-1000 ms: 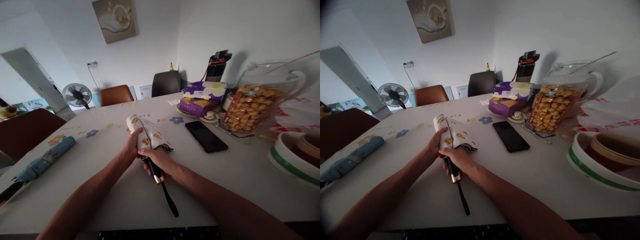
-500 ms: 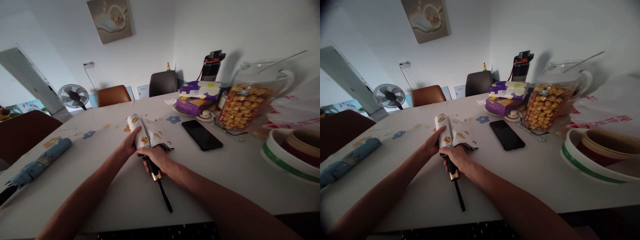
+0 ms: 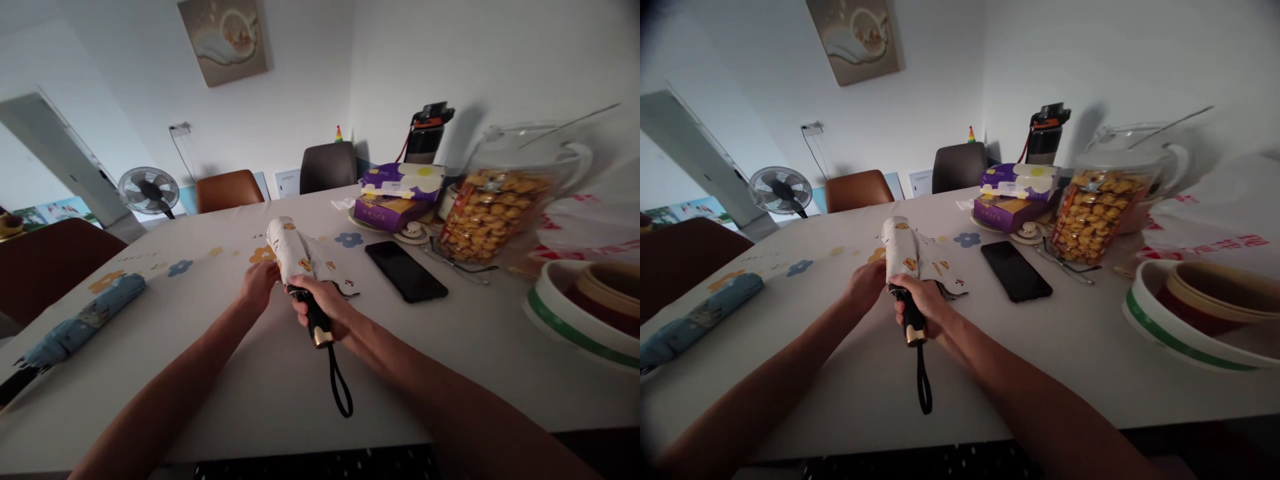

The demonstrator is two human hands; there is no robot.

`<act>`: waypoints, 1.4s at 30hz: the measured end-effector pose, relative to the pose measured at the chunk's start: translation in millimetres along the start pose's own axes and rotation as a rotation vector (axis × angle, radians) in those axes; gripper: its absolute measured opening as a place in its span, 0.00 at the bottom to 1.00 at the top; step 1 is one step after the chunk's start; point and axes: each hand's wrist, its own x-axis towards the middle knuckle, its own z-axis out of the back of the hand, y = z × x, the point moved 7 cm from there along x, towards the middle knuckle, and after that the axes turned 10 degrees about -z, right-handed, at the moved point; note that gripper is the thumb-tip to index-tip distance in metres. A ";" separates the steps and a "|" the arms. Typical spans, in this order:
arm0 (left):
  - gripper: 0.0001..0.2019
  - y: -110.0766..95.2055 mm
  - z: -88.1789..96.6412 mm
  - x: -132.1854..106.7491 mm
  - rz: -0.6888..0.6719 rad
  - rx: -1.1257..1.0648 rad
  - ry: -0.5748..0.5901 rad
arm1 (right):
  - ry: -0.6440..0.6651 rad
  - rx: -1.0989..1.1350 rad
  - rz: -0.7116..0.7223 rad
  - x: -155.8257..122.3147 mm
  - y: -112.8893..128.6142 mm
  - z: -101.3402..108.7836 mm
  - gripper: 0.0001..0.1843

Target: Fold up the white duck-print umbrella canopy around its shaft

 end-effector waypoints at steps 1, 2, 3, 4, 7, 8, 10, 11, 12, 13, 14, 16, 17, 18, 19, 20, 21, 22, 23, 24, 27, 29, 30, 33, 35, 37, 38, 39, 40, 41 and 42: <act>0.03 -4.8 3.4 -1.3 -0.069 0.023 -0.056 | 0.002 0.001 0.003 0.3 0.8 0.4 0.11; 0.03 -8.0 3.3 -3.5 -0.102 0.037 -0.072 | -0.005 -0.004 0.007 0.3 1.1 0.8 0.11; 0.04 -9.7 -0.2 -5.9 -0.102 0.045 -0.048 | -0.018 -0.015 0.010 0.2 1.1 1.3 0.11; 0.06 -11.1 -5.9 -8.1 -0.092 0.048 0.000 | -0.035 -0.032 0.008 0.0 0.5 1.8 0.11; 0.13 -11.9 -23.3 -12.7 0.005 -0.025 0.143 | -0.079 -0.105 -0.012 -1.2 -3.1 2.3 0.12; 0.13 -11.9 -25.9 -12.8 0.043 -0.071 0.154 | -0.082 -0.134 -0.025 -1.4 -4.9 1.7 0.12; 0.15 -11.5 -27.6 -11.8 0.117 -0.163 0.160 | -0.080 -0.186 -0.054 -1.6 -9.0 0.5 0.13; 0.17 -11.2 -27.2 -11.2 0.153 -0.200 0.162 | -0.072 -0.210 -0.074 -1.5 -11.7 -0.4 0.13; 0.19 -10.7 -25.6 -10.6 0.187 -0.227 0.157 | -0.058 -0.231 -0.096 -1.5 -14.7 -1.6 0.13; 0.20 -10.3 -22.9 -10.1 0.214 -0.244 0.144 | -0.037 -0.244 -0.116 -1.4 -17.7 -3.2 0.12; 0.22 -9.8 -19.4 -9.6 0.233 -0.251 0.123 | -0.007 -0.247 -0.136 -1.3 -20.8 -5.3 0.12; 0.24 -8.7 -12.3 -9.1 0.252 -0.254 0.083 | 0.074 -0.223 -0.170 -1.2 -26.2 -10.6 0.11; 0.25 -8.1 -9.9 -8.9 0.253 -0.254 0.072 | 0.119 -0.203 -0.192 -1.2 -28.9 -13.5 0.12; 0.25 -7.5 -8.6 -8.8 0.252 -0.256 0.072 | 0.153 -0.188 -0.209 -1.0 -31.2 -15.7 0.12; 0.26 -6.8 -8.1 -8.8 0.251 -0.256 0.077 | 0.166 -0.179 -0.220 -0.7 -32.7 -16.4 0.12; 0.26 -6.1 -8.2 -8.7 0.251 -0.252 0.083 | 0.162 -0.177 -0.228 -0.2 -34.0 -16.1 0.12; 0.26 -5.7 -8.3 -8.3 0.248 -0.246 0.086 | 0.137 -0.178 -0.224 0.5 -34.2 -14.4 0.12; 0.26 -5.7 -8.2 -7.4 0.242 -0.238 0.086 | 0.106 -0.188 -0.220 1.0 -34.4 -12.3 0.11; 0.26 -5.9 -7.9 -5.9 0.237 -0.230 0.086 | 0.077 -0.196 -0.214 1.1 -34.5 -10.4 0.11; 0.25 -6.5 -6.8 -3.5 0.229 -0.223 0.083 | 0.056 -0.202 -0.209 1.0 -34.8 -9.1 0.11; 0.22 -7.7 6.7 10.0 0.204 -0.197 0.035 | 0.036 -0.201 -0.222 0.2 -37.7 -9.1 0.11; 0.18 -7.6 26.6 23.0 0.185 -0.166 -0.052 | 0.026 -0.188 -0.239 0.5 -39.6 -10.2 0.11; 0.15 -8.4 38.7 29.7 0.163 -0.151 -0.110 | 0.007 -0.176 -0.243 1.2 -39.7 -9.8 0.11; 0.04 -23.1 70.1 43.6 -0.034 -0.087 -0.282 | -0.101 -0.134 -0.163 4.3 -30.4 -3.3 0.12; 0.04 -43.5 71.8 43.3 -0.234 0.007 -0.303 | -0.178 -0.118 -0.081 4.7 -20.8 4.0 0.13; 0.09 -66.9 49.8 35.5 -0.427 0.135 -0.205 | -0.186 -0.096 -0.099 4.8 -18.5 8.1 0.13; 0.11 -77.1 31.3 29.7 -0.506 0.206 -0.120 | -0.172 -0.086 -0.144 4.8 -20.4 8.8 0.13; 0.13 -82.6 9.5 24.2 -0.536 0.264 -0.015 | -0.151 -0.084 -0.192 4.8 -23.1 8.5 0.12; 0.12 -83.5 -11.8 19.7 -0.518 0.300 0.077 | -0.124 -0.088 -0.227 5.0 -25.4 7.2 0.11; 0.11 -79.3 -33.0 16.7 -0.453 0.321 0.174 | -0.102 -0.093 -0.239 5.6 -26.7 5.9 0.11; 0.11 -71.5 -53.9 14.2 -0.371 0.326 0.285 | -0.084 -0.097 -0.241 6.5 -27.7 4.5 0.10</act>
